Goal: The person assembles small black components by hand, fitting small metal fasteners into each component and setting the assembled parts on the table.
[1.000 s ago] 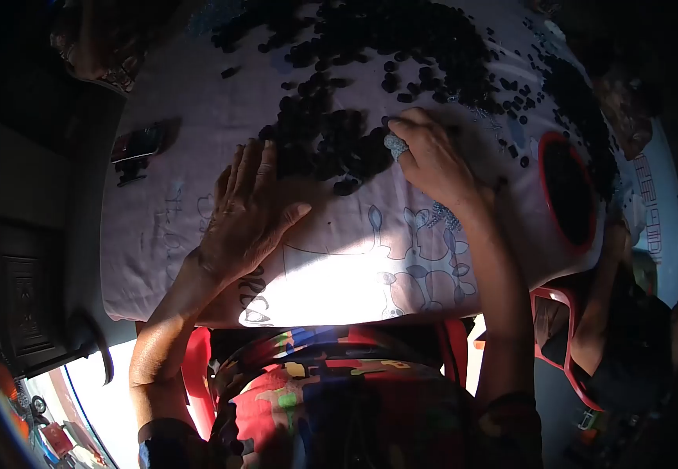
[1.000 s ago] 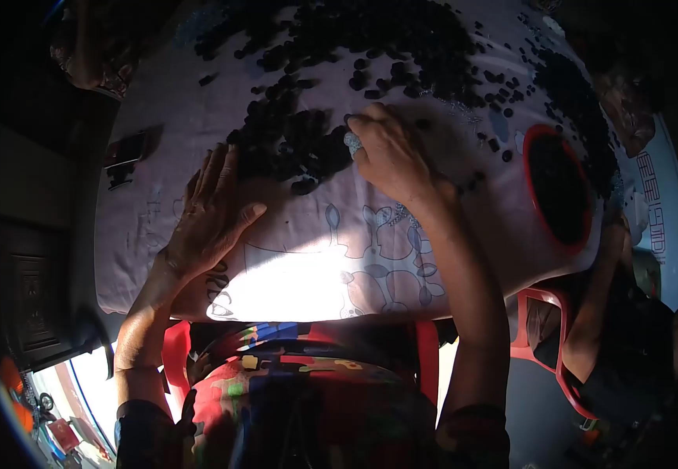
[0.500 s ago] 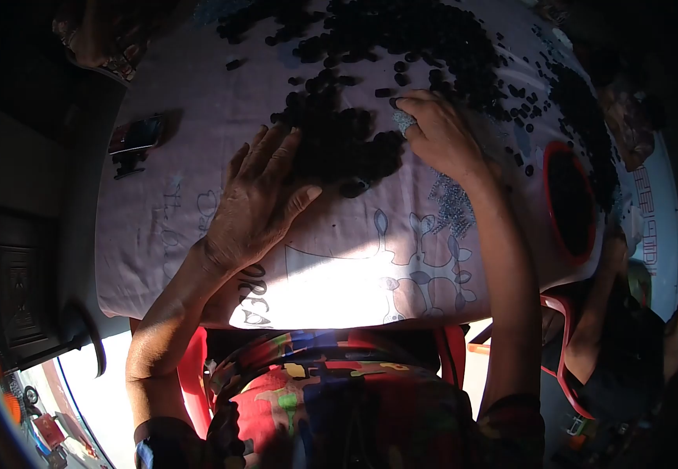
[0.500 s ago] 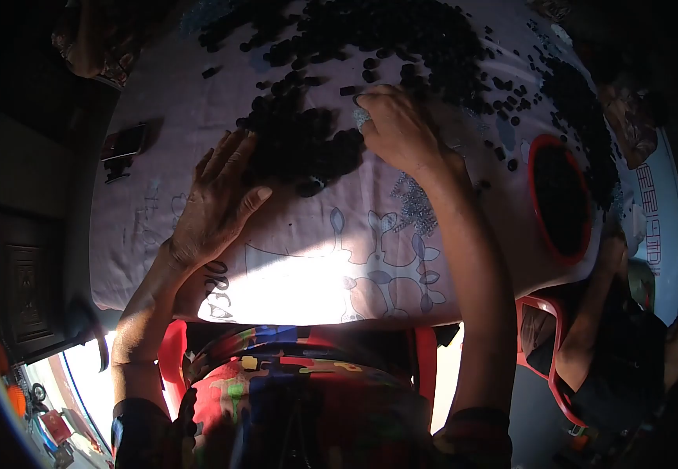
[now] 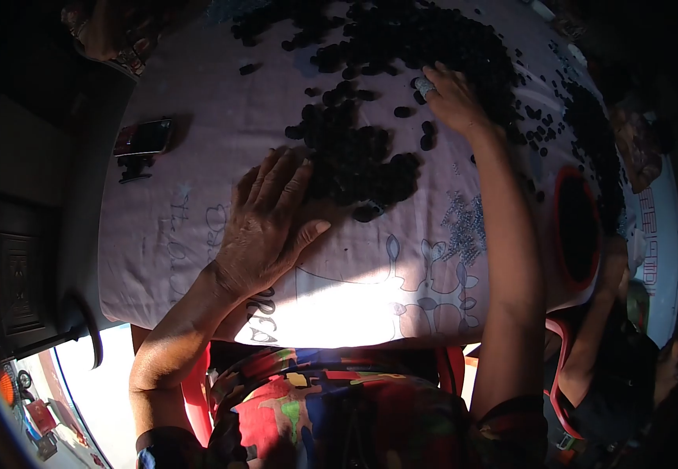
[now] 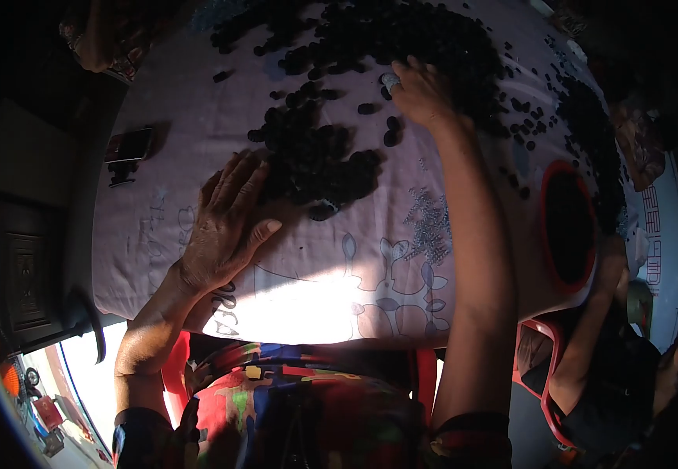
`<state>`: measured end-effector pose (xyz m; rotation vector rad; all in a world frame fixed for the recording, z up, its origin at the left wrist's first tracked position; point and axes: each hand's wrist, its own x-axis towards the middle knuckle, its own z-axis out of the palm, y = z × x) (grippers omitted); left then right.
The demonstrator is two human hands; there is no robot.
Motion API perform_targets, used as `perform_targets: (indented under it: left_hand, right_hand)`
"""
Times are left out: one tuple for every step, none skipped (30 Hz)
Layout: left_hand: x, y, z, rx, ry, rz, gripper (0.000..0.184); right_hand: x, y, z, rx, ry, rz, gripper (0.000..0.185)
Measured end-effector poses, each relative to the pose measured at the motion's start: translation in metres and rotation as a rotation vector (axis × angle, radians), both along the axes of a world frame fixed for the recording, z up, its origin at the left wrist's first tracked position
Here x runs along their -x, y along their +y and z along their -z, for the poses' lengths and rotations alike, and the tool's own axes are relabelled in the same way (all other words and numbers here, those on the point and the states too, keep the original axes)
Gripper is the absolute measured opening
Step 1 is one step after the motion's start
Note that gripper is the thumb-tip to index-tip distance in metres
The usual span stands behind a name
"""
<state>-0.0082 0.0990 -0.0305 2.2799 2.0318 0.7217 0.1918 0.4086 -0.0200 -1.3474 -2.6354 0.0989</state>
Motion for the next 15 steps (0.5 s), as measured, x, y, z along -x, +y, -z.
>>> perform_targets:
  left_hand:
    - [0.0, 0.0, 0.0, -0.003, 0.0, 0.003, 0.076]
    - [0.0, 0.0, 0.0, -0.006, 0.001, 0.007, 0.076]
    - [0.0, 0.0, 0.0, 0.0, 0.002, 0.004, 0.076]
    - [0.0, 0.0, 0.0, 0.005, 0.003, 0.003, 0.076]
    - [0.0, 0.0, 0.0, 0.01, 0.006, 0.004, 0.076]
    - [0.001, 0.0, 0.0, 0.013, 0.0, 0.006, 0.076]
    - [0.001, 0.0, 0.001, 0.015, -0.006, 0.009, 0.076]
    - [0.002, 0.0, 0.001, 0.017, -0.012, 0.012, 0.076]
    - [0.002, 0.0, 0.001, 0.018, -0.01, 0.014, 0.076]
    - [0.002, -0.001, 0.001, 0.019, -0.009, 0.016, 0.076]
    - [0.002, -0.001, 0.001, 0.019, -0.007, 0.019, 0.076]
    - [0.002, -0.001, 0.001, 0.021, -0.009, 0.018, 0.076]
    - [0.002, -0.001, 0.001, 0.021, -0.012, 0.015, 0.076]
    - [0.002, -0.001, 0.001, 0.02, -0.014, 0.011, 0.076]
    - [0.002, -0.001, 0.002, 0.006, -0.04, 0.003, 0.077]
  right_hand:
    - [0.001, -0.004, 0.001, -0.02, -0.019, -0.015, 0.051]
    - [0.001, -0.01, 0.003, -0.04, -0.037, -0.029, 0.051]
    - [0.0, -0.019, 0.001, -0.081, -0.066, -0.08, 0.05]
    - [-0.002, -0.029, -0.001, -0.068, -0.056, -0.118, 0.05]
    - [-0.004, -0.04, -0.003, -0.054, -0.044, -0.154, 0.05]
    - [-0.005, -0.052, -0.005, -0.041, -0.031, -0.19, 0.05]
    - [-0.006, -0.066, -0.007, -0.034, 0.016, -0.222, 0.051]
    - [-0.006, -0.077, -0.007, -0.031, 0.019, -0.248, 0.051]
    - [-0.007, -0.087, -0.007, -0.028, 0.021, -0.273, 0.051]
    - [-0.007, -0.097, -0.007, -0.026, 0.022, -0.298, 0.051]
    - [-0.005, -0.109, -0.008, -0.024, 0.032, -0.31, 0.052]
    - [-0.003, -0.12, -0.009, -0.003, 0.049, -0.32, 0.052]
    - [-0.001, -0.129, -0.01, 0.016, 0.065, -0.33, 0.051]
    - [0.0, -0.136, -0.012, 0.035, 0.081, -0.342, 0.051]
    - [0.001, -0.139, -0.014, 0.054, 0.097, -0.367, 0.05]
